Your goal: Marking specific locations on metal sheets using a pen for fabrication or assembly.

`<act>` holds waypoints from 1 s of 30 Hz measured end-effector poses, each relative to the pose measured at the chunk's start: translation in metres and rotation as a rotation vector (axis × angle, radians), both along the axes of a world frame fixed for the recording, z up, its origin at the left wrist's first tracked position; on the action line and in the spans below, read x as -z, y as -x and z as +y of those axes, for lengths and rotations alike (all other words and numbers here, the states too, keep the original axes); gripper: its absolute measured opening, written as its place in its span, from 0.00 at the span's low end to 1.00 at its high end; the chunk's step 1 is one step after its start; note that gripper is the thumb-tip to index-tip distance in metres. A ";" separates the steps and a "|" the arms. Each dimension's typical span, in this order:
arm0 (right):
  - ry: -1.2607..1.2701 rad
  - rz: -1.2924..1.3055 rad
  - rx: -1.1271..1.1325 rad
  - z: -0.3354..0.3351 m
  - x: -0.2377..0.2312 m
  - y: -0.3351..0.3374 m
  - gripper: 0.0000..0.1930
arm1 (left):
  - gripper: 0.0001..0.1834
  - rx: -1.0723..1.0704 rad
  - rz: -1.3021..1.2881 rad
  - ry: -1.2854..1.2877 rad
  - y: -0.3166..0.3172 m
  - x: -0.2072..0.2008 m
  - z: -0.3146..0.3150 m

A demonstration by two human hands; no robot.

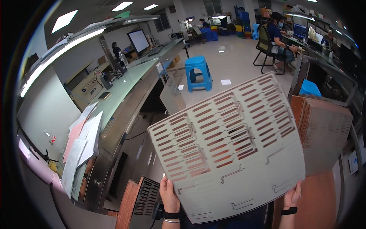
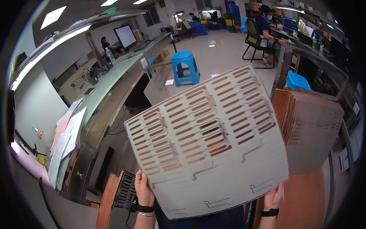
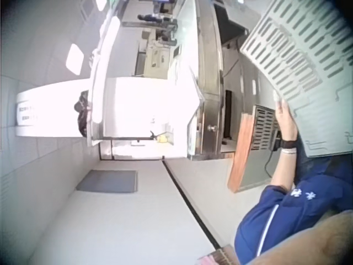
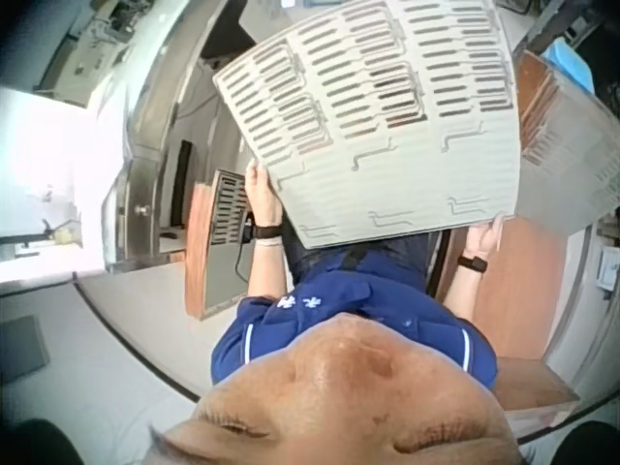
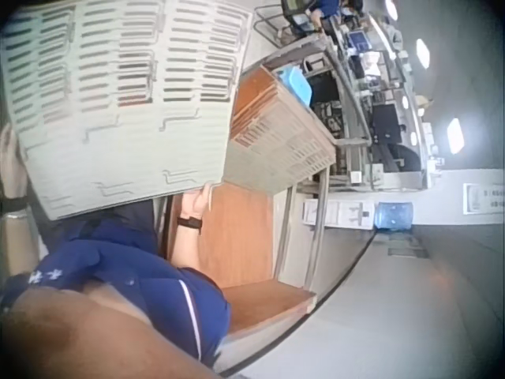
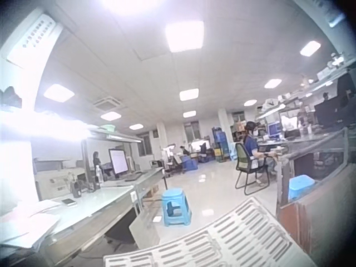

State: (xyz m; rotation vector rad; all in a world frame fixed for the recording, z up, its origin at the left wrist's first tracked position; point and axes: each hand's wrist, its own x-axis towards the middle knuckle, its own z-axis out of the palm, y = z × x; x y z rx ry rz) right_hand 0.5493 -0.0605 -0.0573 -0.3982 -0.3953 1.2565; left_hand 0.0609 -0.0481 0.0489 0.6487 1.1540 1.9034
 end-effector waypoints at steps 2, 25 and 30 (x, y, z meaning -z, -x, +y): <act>-0.099 -0.017 0.021 -0.003 -0.001 -0.015 0.27 | 0.14 0.083 -0.054 -0.051 -0.007 -0.008 0.010; 0.624 -0.142 1.195 -0.216 0.075 -0.176 0.27 | 0.08 1.472 -0.607 0.721 -0.425 0.088 -0.032; 0.769 -0.121 1.188 -0.220 0.113 -0.180 0.27 | 0.14 1.528 -0.570 0.686 -0.437 0.139 -0.018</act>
